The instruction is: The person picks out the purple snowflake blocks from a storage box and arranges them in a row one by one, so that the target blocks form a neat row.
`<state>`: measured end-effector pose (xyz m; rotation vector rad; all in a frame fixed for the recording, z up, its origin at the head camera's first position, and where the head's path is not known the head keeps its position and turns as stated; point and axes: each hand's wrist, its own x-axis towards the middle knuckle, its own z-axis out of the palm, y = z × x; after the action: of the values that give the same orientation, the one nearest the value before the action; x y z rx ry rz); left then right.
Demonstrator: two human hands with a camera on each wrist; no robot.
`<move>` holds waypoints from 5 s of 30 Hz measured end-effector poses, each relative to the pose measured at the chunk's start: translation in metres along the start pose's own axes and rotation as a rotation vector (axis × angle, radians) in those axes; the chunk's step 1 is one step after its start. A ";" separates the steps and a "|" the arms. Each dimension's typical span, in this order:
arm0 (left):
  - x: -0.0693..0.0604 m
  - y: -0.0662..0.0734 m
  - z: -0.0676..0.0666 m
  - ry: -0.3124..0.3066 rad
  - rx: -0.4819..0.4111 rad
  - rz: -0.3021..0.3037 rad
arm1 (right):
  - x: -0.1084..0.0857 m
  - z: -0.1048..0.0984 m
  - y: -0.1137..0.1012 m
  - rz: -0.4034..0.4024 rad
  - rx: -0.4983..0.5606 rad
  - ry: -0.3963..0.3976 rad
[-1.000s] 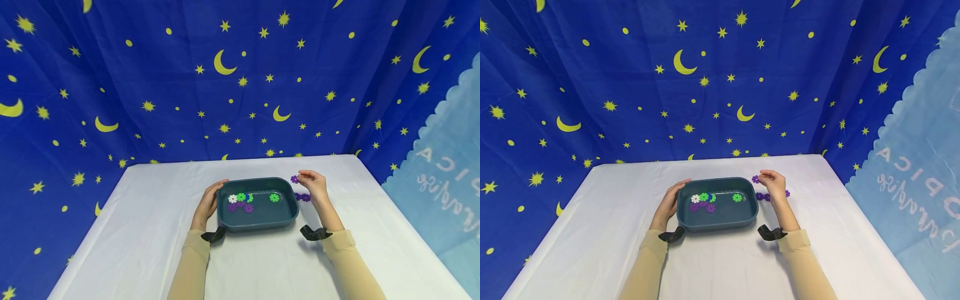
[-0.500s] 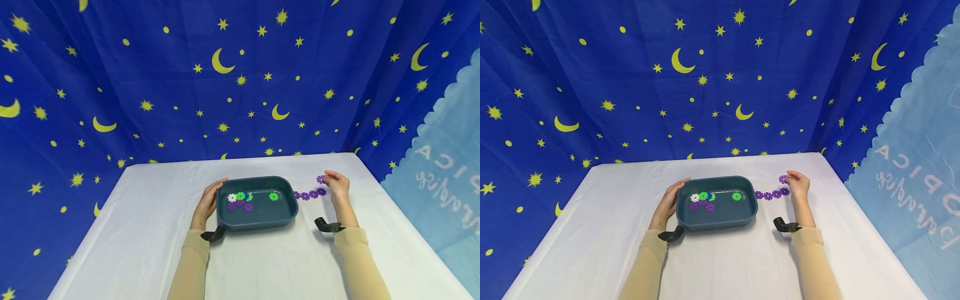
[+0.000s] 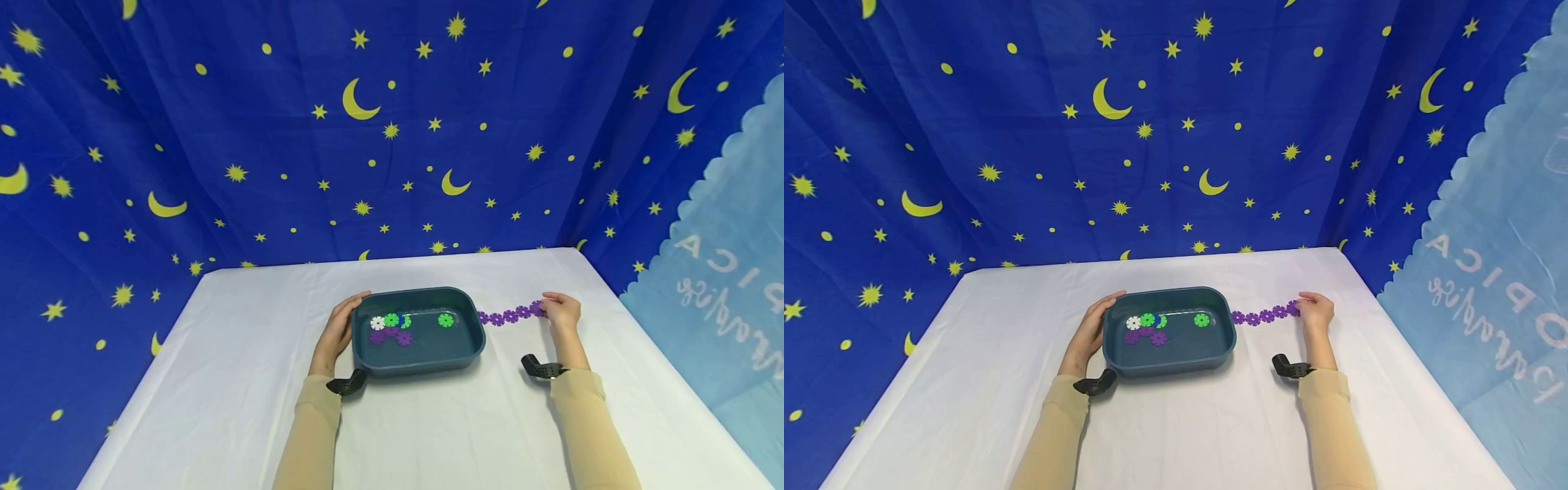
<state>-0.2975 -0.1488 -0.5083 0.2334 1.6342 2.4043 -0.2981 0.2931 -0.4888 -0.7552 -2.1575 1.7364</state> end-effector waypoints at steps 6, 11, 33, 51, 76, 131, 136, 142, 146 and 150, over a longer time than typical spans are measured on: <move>-0.001 0.000 0.000 -0.001 -0.018 0.008 | 0.001 -0.001 0.006 -0.043 -0.161 0.053; 0.001 -0.002 -0.002 -0.005 -0.028 0.015 | 0.001 0.000 0.008 -0.090 -0.202 0.084; 0.008 -0.015 -0.008 0.043 -0.047 0.042 | -0.030 0.024 -0.043 0.023 0.223 -0.165; 0.003 -0.004 -0.003 0.008 -0.038 0.004 | -0.085 0.087 -0.066 -0.093 0.172 -0.477; 0.009 -0.021 -0.010 -0.012 -0.027 0.112 | -0.125 0.164 -0.042 -0.256 -0.121 -0.760; 0.011 -0.018 -0.007 0.086 -0.030 0.012 | -0.128 0.154 -0.041 -0.338 -0.104 -0.768; 0.011 -0.017 -0.007 0.061 -0.053 0.016 | -0.124 0.140 -0.047 -0.344 -0.063 -0.675; 0.011 -0.016 -0.007 0.065 -0.072 0.009 | -0.114 0.120 -0.051 -0.297 0.038 -0.593; 0.011 -0.015 -0.006 0.066 -0.085 0.004 | -0.103 0.107 -0.052 -0.279 0.088 -0.550; 0.012 -0.014 -0.006 0.048 -0.071 0.006 | -0.089 0.092 -0.053 -0.264 0.092 -0.489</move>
<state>-0.3092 -0.1454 -0.5237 0.1698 1.5659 2.4858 -0.2836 0.1604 -0.4503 -0.0090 -2.3118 2.0069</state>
